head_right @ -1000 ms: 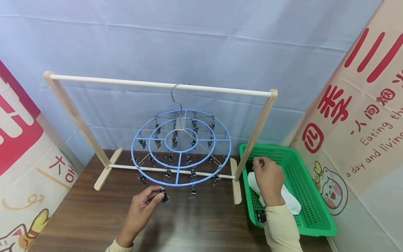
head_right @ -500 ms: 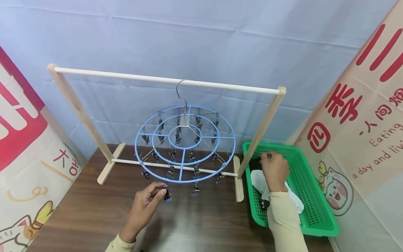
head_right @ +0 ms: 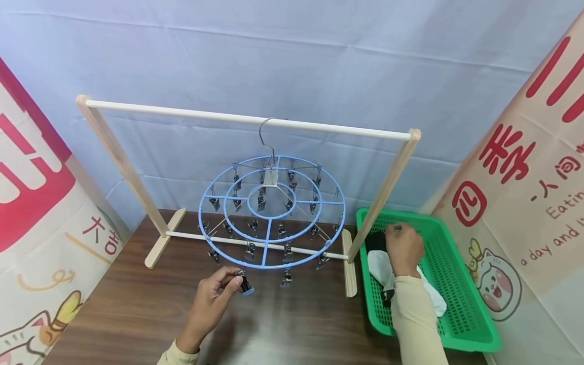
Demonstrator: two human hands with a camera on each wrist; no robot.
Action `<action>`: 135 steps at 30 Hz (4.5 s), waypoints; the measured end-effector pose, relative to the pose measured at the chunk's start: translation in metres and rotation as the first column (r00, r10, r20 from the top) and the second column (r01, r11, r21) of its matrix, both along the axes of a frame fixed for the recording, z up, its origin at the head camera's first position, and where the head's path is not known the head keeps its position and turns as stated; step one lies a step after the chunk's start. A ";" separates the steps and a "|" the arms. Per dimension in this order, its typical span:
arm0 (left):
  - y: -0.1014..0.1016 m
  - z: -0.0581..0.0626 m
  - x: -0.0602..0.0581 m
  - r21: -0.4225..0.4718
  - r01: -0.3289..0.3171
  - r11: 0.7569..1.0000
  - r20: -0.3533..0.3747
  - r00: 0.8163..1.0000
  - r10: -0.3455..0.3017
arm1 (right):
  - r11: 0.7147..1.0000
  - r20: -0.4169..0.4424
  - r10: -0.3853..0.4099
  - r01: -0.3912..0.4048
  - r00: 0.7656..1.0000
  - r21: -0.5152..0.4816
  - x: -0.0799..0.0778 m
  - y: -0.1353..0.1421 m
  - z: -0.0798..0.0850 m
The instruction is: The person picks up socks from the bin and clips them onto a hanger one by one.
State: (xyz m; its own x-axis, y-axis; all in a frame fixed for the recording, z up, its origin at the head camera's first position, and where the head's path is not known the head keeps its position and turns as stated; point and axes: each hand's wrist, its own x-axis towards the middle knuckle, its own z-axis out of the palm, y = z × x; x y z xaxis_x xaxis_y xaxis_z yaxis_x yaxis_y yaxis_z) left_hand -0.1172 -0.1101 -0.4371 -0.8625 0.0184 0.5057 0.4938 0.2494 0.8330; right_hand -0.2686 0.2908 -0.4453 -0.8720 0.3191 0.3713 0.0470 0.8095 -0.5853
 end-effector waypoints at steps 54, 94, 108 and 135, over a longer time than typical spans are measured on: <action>0.003 0.000 0.003 0.047 0.037 0.998 0.068 0.997 -0.040 | 0.990 0.155 0.003 0.018 0.988 -0.138 -0.036 0.018 -0.074; 0.004 -0.038 -0.001 0.089 0.084 0.992 0.059 0.994 -0.089 | 0.880 0.212 0.206 -0.087 0.955 -0.467 -0.027 0.017 -0.053; 0.012 -0.005 0.008 0.056 0.077 0.996 0.080 0.993 -0.081 | 0.955 0.375 0.084 0.033 0.923 -0.295 -0.025 0.022 -0.061; 0.023 -0.002 0.007 -0.012 0.236 0.972 0.118 0.965 -0.233 | 0.953 0.090 -0.052 0.076 0.995 -0.293 -0.026 0.018 -0.061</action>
State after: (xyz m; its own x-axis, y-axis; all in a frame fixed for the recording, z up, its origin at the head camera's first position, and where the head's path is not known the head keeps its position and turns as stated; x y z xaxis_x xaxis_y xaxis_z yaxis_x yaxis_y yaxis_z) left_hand -0.1107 -0.0876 -0.4393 -0.8850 0.2387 0.3998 0.4419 0.1601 0.8827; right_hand -0.2942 0.3087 -0.5067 -0.8692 0.4600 0.1814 0.1499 0.5948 -0.7898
